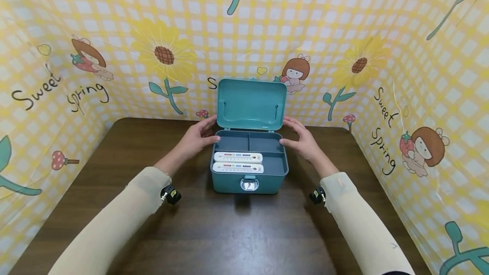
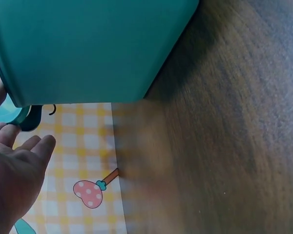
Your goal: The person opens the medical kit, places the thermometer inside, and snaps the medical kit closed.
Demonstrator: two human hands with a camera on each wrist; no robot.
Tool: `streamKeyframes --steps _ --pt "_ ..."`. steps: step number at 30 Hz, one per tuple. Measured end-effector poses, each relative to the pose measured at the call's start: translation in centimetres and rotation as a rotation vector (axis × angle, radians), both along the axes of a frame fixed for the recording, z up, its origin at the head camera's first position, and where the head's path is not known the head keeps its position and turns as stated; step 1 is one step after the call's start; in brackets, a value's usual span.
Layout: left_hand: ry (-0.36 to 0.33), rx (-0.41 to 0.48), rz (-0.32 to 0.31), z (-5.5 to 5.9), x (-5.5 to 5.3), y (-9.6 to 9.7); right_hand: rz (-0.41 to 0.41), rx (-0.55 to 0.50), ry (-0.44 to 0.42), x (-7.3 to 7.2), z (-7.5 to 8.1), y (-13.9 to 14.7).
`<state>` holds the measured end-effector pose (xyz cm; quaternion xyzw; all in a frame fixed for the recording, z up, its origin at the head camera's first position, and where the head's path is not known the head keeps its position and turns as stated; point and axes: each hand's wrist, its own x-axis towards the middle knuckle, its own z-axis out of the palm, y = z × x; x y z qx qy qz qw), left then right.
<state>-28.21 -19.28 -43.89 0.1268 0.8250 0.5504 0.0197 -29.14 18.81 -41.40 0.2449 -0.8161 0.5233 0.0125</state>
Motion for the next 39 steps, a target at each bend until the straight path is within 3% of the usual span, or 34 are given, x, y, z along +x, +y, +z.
streamKeyframes --steps 5,11,15,19,24,34,39 --pt "0.000 -0.013 0.031 0.4 0.2 0.1 0.011 0.022 0.015 0.0 0.2 0.0" --pt "0.056 -0.055 0.061 0.2 0.8 0.5 0.012 0.060 0.019 0.8 0.3 0.3" --pt "0.062 -0.076 0.087 -0.1 1.6 0.5 0.011 0.064 0.010 1.1 -0.3 0.4" --pt "0.051 -0.082 0.103 0.0 1.9 0.5 -0.014 0.062 0.007 0.3 -1.8 0.7" --pt "0.029 -0.054 0.101 0.5 1.7 0.6 -0.053 0.064 0.017 -0.8 -2.6 1.2" --pt "-0.004 -0.048 0.036 1.4 2.7 0.0 -0.035 0.086 -0.005 0.5 -1.7 1.5" --pt "0.018 -0.049 -0.004 1.9 3.2 -0.2 0.008 0.096 0.018 1.3 -0.7 1.7"
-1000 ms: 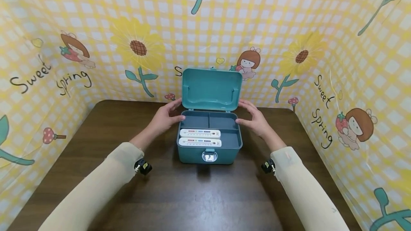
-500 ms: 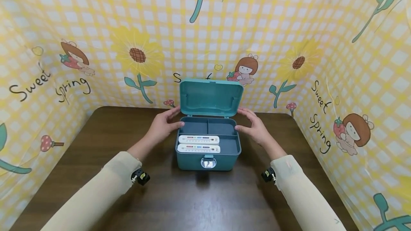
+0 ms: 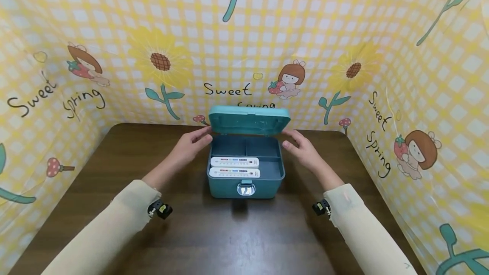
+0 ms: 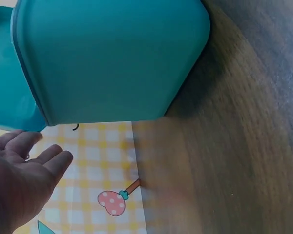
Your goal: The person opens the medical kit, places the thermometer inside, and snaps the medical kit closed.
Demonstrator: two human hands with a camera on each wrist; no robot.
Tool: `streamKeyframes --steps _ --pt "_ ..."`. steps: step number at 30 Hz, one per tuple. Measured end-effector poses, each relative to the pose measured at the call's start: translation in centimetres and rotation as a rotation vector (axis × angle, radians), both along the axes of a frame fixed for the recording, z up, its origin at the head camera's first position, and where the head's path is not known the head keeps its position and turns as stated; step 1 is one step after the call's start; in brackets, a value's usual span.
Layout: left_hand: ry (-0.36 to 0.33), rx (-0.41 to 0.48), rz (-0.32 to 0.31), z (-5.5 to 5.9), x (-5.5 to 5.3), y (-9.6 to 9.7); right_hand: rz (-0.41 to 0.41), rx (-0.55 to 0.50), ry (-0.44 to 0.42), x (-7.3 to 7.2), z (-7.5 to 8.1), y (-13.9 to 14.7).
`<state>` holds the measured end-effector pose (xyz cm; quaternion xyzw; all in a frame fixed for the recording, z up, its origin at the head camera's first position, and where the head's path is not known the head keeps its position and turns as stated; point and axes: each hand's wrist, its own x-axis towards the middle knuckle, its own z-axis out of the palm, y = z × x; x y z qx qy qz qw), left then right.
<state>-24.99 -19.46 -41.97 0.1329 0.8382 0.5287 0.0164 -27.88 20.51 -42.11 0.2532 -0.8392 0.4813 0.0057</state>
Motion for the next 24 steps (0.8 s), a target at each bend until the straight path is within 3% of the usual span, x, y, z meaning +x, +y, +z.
streamKeyframes --steps 10,18,24 --pt "-0.006 -0.053 -0.006 0.5 1.6 0.0 0.044 0.024 0.058 1.7 0.6 0.0" --pt "-0.037 -0.061 -0.055 0.7 2.2 0.0 0.124 -0.033 -0.013 2.4 1.0 0.2" --pt "-0.059 -0.053 -0.079 0.6 2.6 -0.3 0.122 0.021 -0.041 2.6 1.0 0.5"
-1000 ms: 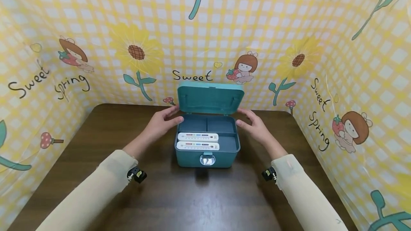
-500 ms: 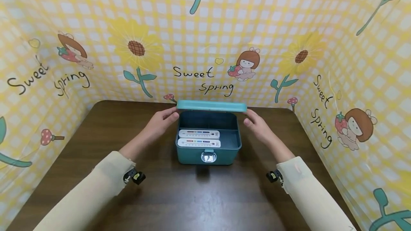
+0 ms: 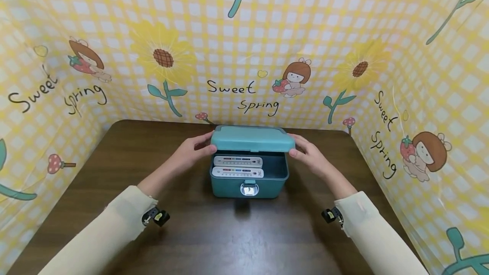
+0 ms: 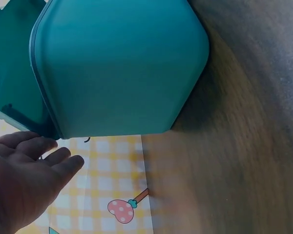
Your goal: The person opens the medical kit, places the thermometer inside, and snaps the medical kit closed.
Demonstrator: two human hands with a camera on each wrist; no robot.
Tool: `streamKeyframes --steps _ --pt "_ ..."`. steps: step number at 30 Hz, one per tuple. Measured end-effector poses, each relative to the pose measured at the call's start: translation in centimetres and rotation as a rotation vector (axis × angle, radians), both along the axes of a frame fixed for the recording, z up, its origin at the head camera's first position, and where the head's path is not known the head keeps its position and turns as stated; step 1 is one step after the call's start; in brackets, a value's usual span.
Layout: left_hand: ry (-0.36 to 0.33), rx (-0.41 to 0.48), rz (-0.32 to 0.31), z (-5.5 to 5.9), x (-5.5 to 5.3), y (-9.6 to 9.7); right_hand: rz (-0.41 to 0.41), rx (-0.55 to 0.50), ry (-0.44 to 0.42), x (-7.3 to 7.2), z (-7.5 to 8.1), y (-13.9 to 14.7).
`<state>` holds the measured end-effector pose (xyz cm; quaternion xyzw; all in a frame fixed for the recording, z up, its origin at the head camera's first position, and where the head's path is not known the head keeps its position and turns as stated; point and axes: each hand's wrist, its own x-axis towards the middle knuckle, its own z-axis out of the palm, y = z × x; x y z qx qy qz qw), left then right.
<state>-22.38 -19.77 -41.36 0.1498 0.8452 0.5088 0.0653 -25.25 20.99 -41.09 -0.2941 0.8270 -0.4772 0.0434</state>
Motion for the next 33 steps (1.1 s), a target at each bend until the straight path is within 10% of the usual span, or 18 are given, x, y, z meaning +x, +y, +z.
streamKeyframes --steps 11,23,33 --pt "0.062 -0.017 -0.013 0.1 1.3 0.3 -0.067 0.065 0.057 1.9 0.3 0.9" --pt "0.154 0.012 0.132 -0.9 4.4 1.1 -0.206 0.056 0.069 4.5 -0.4 -1.0" --pt "0.206 0.018 0.180 -2.5 4.4 2.0 -0.290 0.003 0.084 4.9 -1.6 -1.6"
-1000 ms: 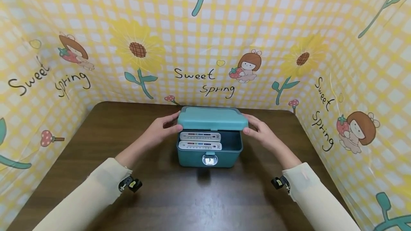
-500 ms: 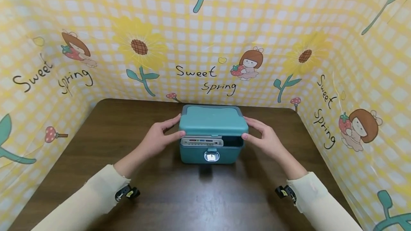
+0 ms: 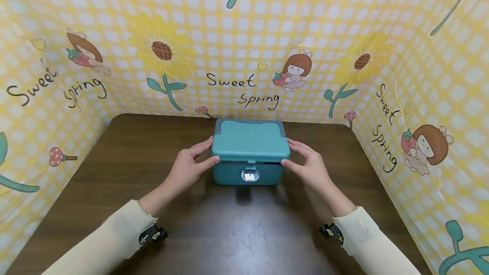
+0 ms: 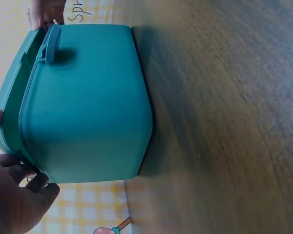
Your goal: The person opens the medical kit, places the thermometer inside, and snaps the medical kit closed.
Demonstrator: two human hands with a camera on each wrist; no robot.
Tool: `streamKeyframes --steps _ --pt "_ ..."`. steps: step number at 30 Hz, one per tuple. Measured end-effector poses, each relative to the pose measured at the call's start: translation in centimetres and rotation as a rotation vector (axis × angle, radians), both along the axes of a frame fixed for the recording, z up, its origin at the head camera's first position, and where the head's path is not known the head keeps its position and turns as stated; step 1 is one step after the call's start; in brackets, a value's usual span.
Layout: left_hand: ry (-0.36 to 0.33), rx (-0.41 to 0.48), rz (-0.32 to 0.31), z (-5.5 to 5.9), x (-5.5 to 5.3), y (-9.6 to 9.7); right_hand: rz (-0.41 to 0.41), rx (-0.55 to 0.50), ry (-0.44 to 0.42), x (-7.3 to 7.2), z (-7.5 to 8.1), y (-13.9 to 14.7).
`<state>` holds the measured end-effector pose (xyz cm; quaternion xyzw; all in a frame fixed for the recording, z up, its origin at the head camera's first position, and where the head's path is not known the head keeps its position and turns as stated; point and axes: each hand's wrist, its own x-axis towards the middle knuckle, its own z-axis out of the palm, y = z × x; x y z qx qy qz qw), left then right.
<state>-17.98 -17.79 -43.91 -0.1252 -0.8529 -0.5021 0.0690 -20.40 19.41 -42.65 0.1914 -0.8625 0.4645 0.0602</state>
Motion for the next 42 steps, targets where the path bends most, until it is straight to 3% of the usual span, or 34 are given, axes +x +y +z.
streamKeyframes --steps 12,25,32,42 --pt "0.054 0.028 0.048 -1.2 -0.7 0.5 -0.066 0.011 -0.024 -0.6 -0.4 -0.6" --pt "0.080 -0.039 0.083 -1.3 -1.0 0.8 -0.098 0.009 -0.035 -1.1 -1.0 -0.9" --pt "0.067 -0.026 0.098 -1.2 -1.2 1.0 -0.117 0.025 -0.009 -1.2 -1.2 -1.1" --pt "0.108 0.009 0.125 -2.5 -0.9 1.8 -0.191 0.000 0.005 -0.7 -1.7 -1.9"
